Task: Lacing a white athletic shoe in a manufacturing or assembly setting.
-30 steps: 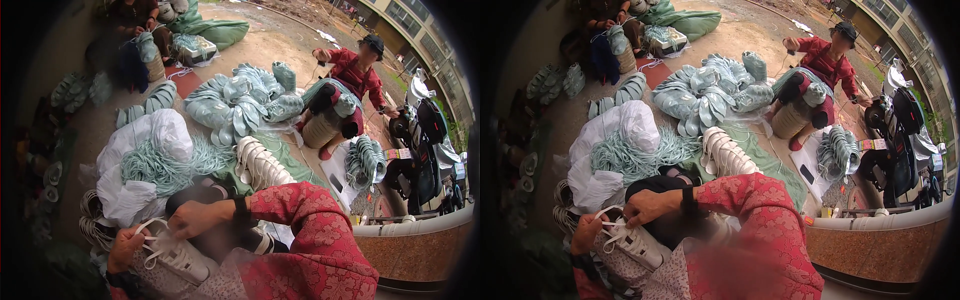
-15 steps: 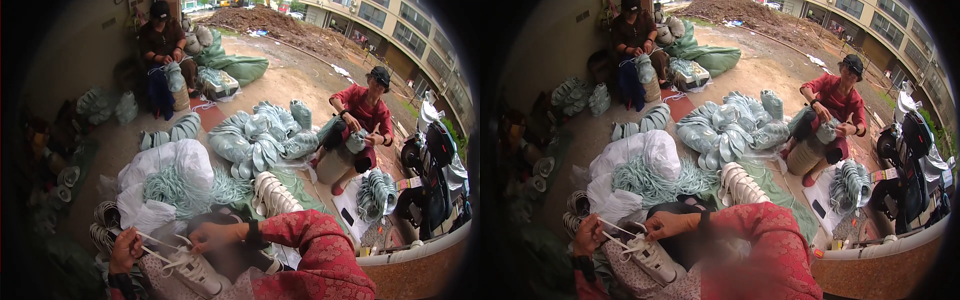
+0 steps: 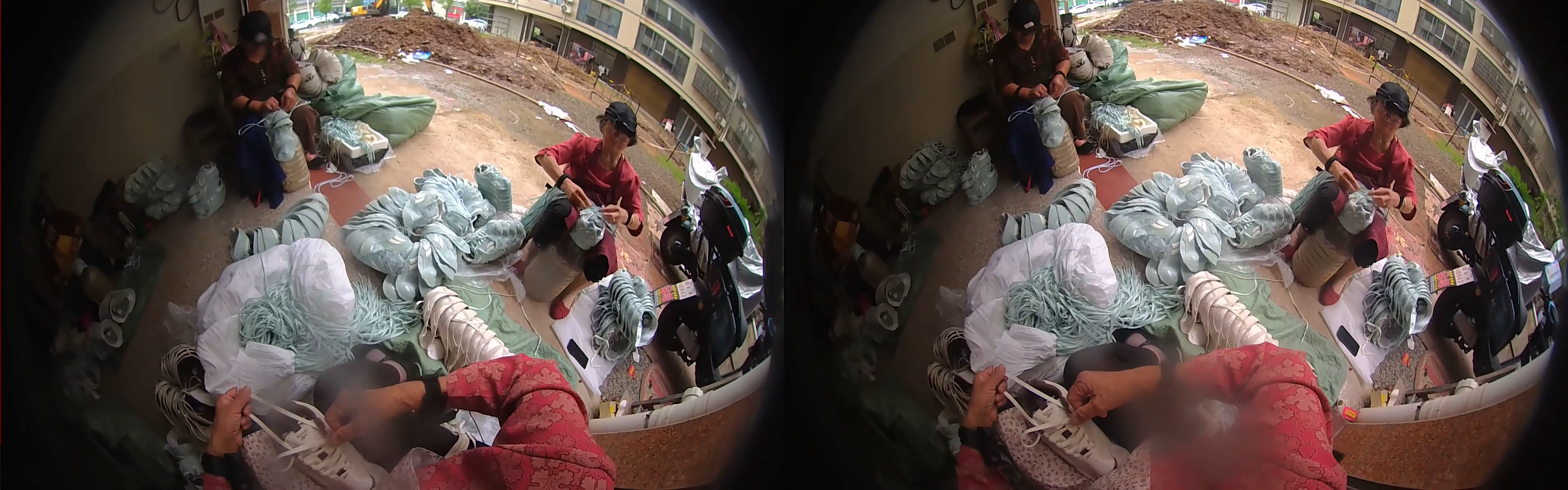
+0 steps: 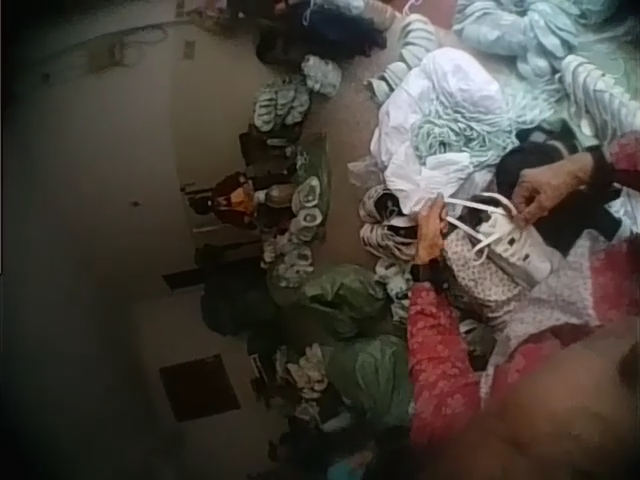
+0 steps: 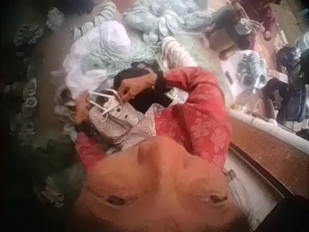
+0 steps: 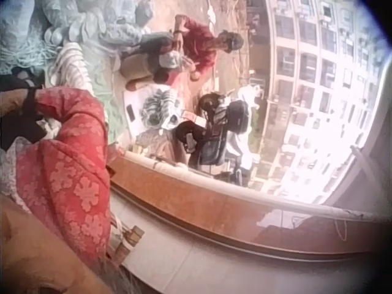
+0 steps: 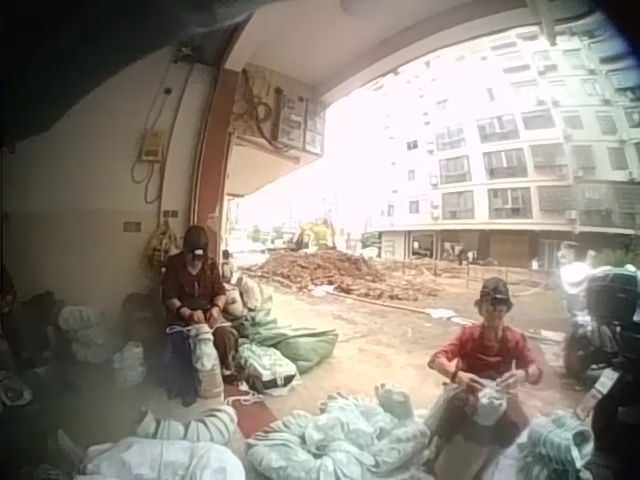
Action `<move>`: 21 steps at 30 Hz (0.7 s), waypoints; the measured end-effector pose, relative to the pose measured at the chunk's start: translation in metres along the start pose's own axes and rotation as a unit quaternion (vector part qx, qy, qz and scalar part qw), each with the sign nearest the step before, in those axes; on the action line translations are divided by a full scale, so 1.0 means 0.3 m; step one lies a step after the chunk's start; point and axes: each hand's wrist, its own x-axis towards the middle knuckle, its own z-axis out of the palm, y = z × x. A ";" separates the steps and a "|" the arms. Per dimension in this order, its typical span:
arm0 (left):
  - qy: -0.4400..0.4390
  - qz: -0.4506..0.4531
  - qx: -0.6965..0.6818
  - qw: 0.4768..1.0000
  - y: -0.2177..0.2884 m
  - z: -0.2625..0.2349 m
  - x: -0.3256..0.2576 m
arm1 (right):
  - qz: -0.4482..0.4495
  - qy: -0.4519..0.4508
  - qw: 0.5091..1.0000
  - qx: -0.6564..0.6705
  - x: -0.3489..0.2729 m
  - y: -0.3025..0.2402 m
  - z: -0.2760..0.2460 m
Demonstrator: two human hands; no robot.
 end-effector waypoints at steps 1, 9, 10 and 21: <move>0.000 0.003 0.016 1.000 -0.007 0.005 0.001 | 0.000 -0.016 1.000 0.002 -0.003 -0.006 -0.009; -0.056 0.031 0.089 0.994 -0.025 0.060 0.033 | 0.019 -0.118 0.991 0.055 -0.016 -0.024 -0.070; -0.050 0.047 0.111 0.991 -0.027 0.062 0.039 | 0.033 -0.075 0.993 0.089 -0.022 -0.037 -0.079; -0.086 0.026 0.185 0.979 -0.047 -0.002 0.094 | -0.179 0.202 0.897 -0.349 0.014 0.137 -0.092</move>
